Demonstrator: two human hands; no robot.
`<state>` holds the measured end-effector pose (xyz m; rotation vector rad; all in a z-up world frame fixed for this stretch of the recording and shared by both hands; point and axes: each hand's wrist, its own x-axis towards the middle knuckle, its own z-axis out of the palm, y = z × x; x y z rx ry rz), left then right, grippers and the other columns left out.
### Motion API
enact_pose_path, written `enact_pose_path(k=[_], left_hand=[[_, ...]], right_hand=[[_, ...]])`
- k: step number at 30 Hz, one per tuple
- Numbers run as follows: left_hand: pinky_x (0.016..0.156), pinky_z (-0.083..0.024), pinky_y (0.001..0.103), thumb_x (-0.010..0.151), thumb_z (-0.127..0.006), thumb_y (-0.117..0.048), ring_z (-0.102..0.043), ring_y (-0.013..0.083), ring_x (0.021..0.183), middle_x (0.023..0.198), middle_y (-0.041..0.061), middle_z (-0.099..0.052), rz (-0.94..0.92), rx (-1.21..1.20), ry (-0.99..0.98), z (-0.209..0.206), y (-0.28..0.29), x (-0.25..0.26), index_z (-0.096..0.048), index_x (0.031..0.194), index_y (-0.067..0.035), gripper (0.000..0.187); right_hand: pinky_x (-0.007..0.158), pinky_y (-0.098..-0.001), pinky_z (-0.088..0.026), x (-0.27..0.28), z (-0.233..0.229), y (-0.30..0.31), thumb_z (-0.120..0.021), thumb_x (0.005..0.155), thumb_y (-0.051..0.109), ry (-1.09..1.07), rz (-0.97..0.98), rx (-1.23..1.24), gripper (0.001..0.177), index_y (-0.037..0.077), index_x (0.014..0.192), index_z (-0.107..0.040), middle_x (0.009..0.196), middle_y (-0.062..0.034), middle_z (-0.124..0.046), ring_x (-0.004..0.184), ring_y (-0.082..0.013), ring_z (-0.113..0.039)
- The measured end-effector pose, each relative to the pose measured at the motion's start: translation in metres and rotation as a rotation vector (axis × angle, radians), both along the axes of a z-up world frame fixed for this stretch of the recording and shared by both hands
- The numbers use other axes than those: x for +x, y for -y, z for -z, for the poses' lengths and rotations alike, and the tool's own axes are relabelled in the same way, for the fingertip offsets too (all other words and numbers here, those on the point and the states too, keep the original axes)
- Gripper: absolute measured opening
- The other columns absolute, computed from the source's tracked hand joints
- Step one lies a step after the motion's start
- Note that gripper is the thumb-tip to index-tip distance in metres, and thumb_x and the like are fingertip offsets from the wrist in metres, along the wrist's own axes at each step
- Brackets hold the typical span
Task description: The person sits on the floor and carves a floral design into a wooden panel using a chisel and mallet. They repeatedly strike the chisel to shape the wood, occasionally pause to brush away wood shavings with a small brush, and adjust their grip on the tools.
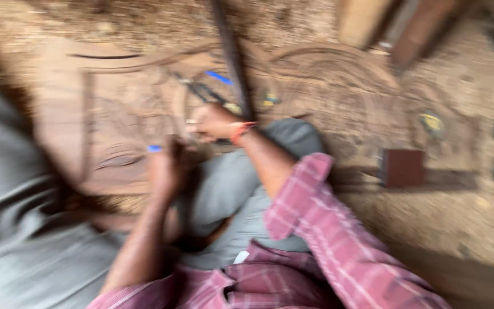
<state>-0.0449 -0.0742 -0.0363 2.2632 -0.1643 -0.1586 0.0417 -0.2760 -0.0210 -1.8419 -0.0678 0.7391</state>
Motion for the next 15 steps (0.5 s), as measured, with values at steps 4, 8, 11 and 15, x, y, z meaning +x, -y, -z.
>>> enact_pose_path(k=[4, 8, 11, 15], left_hand=[[0.065, -0.054, 0.052, 0.093, -0.069, -0.022, -0.070, 0.0417, 0.078, 0.084, 0.019, -0.071, 0.032, -0.058, -0.003, -0.011, 0.017, -0.006, -0.061, 0.104, -0.007, 0.020], [0.066, -0.055, 0.053, 0.089, -0.071, -0.030, -0.072, 0.0402, 0.079, 0.085, 0.015, -0.075, -0.080, -0.006, -0.044, -0.043, 0.011, -0.006, -0.064, 0.102, -0.009, 0.026], [0.067, -0.057, 0.051, 0.093, -0.069, -0.040, -0.072, 0.0392, 0.077, 0.080, 0.016, -0.074, -0.174, 0.226, -0.077, -0.056, -0.004, -0.001, -0.069, 0.098, -0.010, 0.030], [0.066, -0.058, 0.049, 0.089, -0.071, -0.056, -0.073, 0.0373, 0.072, 0.075, 0.018, -0.072, -0.263, 0.467, -0.086, -0.057, -0.029, -0.001, -0.072, 0.085, -0.007, 0.049]], right_hand=[[0.052, -0.0280, -0.056, 0.004, -0.005, 0.008, -0.069, 0.090, 0.022, -0.046, -0.069, -0.082, 0.023, 0.002, 0.080, -0.072, 0.067, -0.0052, -0.073, 0.056, -0.0125, -0.069], [0.052, -0.0276, -0.057, 0.011, -0.011, 0.004, -0.066, 0.090, 0.025, -0.179, 0.078, -0.120, 0.025, 0.002, 0.084, -0.070, 0.070, -0.0024, -0.073, 0.059, -0.0128, -0.072], [0.053, -0.0284, -0.057, 0.012, -0.023, 0.001, -0.069, 0.087, 0.026, -0.046, 0.169, -0.314, 0.025, 0.002, 0.083, -0.070, 0.069, -0.0051, -0.073, 0.058, -0.0138, -0.072], [0.062, -0.0259, -0.057, 0.013, -0.038, -0.002, -0.070, 0.085, 0.026, 0.175, 0.209, -0.495, 0.021, 0.005, 0.079, -0.070, 0.066, -0.0080, -0.075, 0.056, -0.0130, -0.074]])
